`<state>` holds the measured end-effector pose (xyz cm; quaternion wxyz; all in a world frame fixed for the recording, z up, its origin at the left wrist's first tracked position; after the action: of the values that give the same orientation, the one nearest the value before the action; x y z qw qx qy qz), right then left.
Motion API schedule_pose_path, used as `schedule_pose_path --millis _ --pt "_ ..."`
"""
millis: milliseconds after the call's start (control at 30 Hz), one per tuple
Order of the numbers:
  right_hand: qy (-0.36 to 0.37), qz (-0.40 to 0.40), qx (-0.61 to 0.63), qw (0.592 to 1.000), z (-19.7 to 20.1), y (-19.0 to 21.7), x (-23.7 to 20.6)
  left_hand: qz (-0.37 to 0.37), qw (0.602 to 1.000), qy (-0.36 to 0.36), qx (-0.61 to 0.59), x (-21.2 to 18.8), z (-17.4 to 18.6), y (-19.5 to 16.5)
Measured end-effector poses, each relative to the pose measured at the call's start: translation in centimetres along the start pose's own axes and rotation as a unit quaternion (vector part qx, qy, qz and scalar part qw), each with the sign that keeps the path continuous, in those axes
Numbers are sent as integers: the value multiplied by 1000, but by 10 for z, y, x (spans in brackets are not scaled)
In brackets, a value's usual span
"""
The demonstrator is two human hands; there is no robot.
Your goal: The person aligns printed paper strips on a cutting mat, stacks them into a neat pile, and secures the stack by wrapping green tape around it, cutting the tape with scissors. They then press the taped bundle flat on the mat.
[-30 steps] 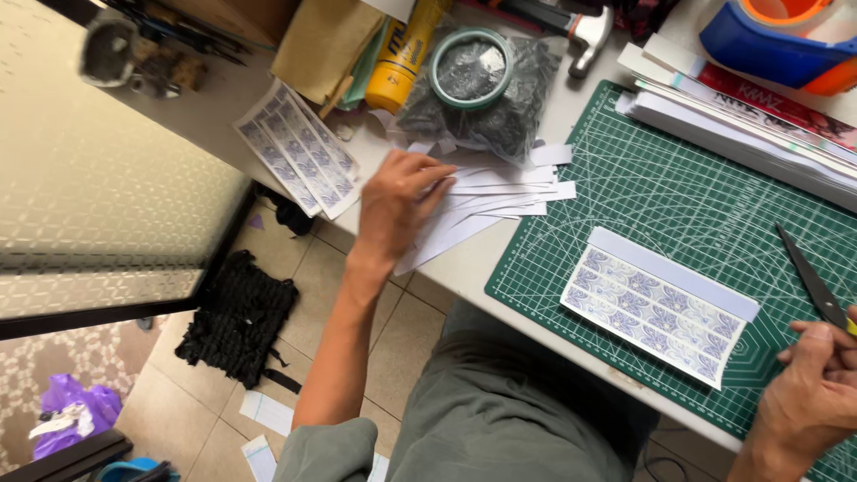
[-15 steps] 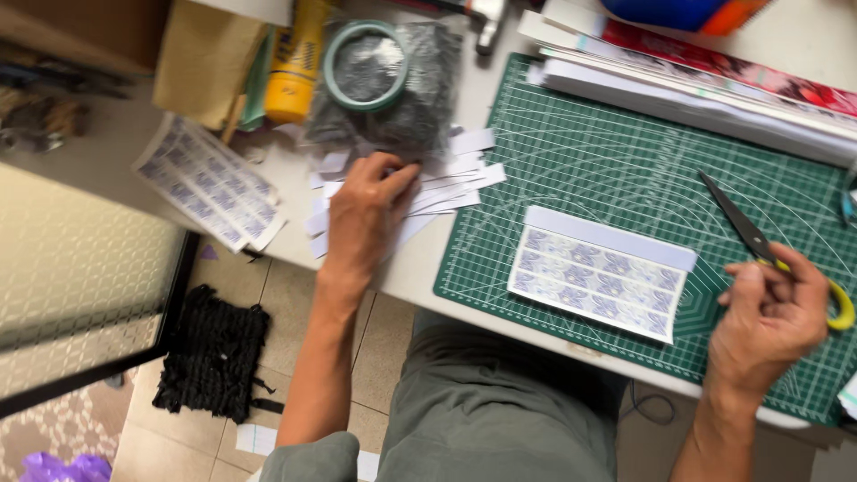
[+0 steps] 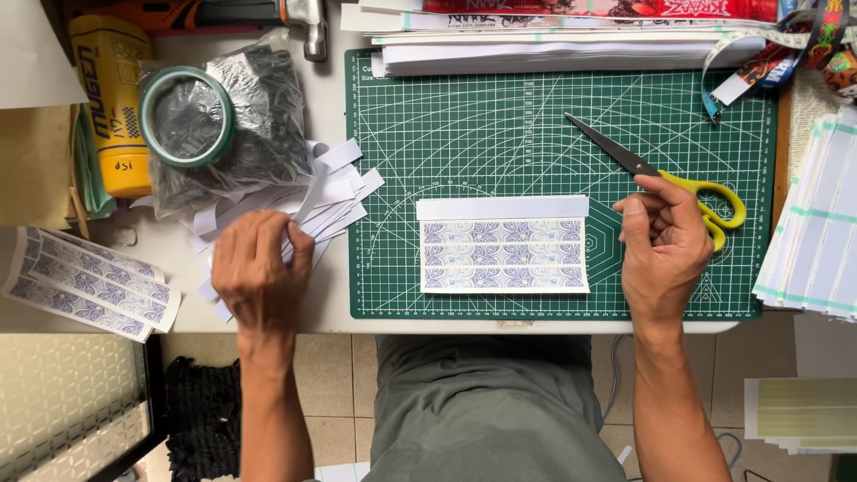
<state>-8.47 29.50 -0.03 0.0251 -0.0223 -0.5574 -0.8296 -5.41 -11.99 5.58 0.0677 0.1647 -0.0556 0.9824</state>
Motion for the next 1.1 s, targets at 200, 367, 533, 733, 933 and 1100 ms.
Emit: schedule_pose_path --millis 200,367,533,733,933,1100 --pt "49 88 -200 975 -11 61 -4 -43 956 101 -272 -7 18 -72" --pt "318 180 -69 928 -38 114 -35 -214 861 210 -411 -8 40 -154" --pt "407 8 -46 912 -41 90 -46 -202 847 248 -424 1 31 -160" --pt "361 -167 -45 916 -26 45 -53 -95 844 255 -462 0 8 -129" --pt "174 -169 -83 967 -6 36 -25 107 777 300 -542 6 -32 -94" --pt "85 -121 -66 987 -17 36 -13 150 805 218 -532 12 -35 -95"
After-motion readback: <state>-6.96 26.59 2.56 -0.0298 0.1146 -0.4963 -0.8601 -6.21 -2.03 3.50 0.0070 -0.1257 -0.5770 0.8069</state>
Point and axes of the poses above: each hand's wrist, its own x-axis towards the middle knuckle, its own z-axis out of the back of the hand, y = z × x, the point moved 7 cm from there along x, towards the middle knuckle, and after that the axes turned 14 degrees about y, right-handed, at the moved point
